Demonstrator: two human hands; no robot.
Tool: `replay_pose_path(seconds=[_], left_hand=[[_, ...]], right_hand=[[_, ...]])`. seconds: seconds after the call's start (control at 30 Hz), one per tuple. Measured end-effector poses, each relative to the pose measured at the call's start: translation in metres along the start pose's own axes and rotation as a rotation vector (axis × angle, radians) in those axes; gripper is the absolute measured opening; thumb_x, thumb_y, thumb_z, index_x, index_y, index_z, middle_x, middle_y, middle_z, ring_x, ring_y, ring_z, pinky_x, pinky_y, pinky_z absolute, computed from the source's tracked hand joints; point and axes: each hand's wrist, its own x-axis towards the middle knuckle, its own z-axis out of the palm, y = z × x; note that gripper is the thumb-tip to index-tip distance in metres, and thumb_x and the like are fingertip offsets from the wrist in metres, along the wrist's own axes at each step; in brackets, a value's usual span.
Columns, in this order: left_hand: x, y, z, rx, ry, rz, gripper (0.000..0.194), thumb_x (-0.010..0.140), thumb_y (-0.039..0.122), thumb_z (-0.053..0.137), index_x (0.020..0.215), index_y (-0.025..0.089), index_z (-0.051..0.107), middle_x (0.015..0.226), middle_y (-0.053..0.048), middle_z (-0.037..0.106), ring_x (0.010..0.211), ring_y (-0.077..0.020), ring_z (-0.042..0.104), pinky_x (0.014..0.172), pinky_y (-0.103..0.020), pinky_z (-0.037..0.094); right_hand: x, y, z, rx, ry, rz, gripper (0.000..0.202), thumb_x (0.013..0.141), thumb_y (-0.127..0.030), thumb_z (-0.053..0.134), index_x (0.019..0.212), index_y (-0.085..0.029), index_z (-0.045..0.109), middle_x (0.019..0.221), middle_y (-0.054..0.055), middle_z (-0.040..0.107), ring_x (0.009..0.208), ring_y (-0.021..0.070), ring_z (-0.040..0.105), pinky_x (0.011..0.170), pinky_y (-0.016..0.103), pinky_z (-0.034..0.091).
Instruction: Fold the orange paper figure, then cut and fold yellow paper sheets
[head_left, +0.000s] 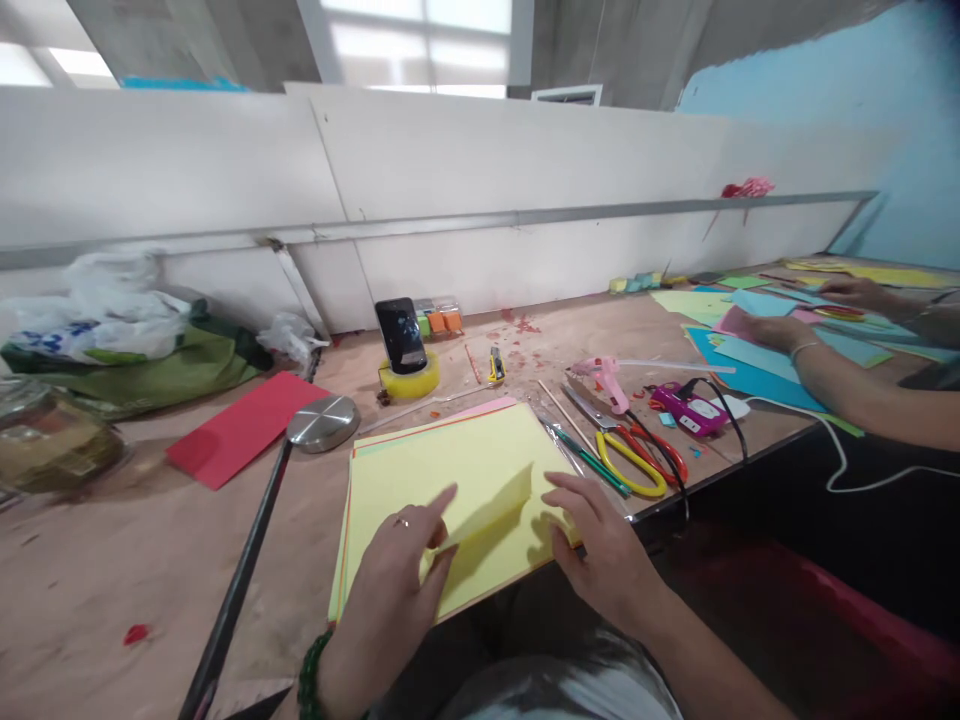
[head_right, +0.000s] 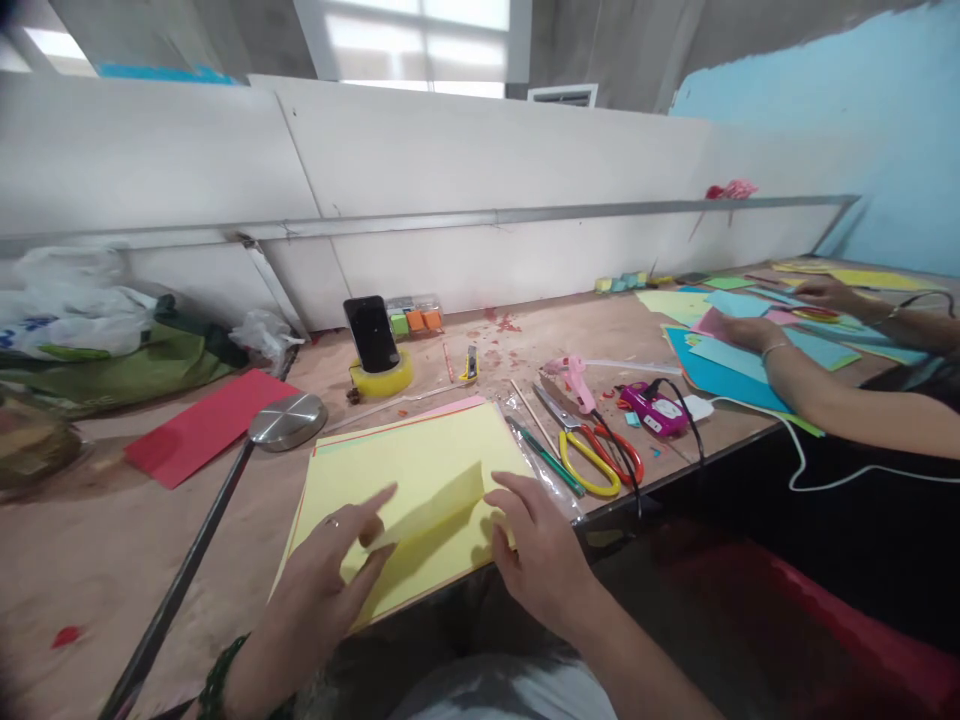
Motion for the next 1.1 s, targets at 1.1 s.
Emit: replay_pose_path(seconds=[1.1], left_hand=[[-0.021,-0.022,-0.009,0.253,-0.289,0.163,0.047,0.073,-0.004,0.046,0.110,0.021,0.061,0.105,-0.003,0.072,0.087,-0.0214,0.061,0.076,-0.034,0.046]], right_hand=[[0.013,-0.003,0.010,0.411,-0.337,-0.166,0.034,0.074,0.002,0.048,0.100,-0.018,0.056,0.102,0.011,0.070,0.105,0.0219,0.063,0.094,0.037,0.054]])
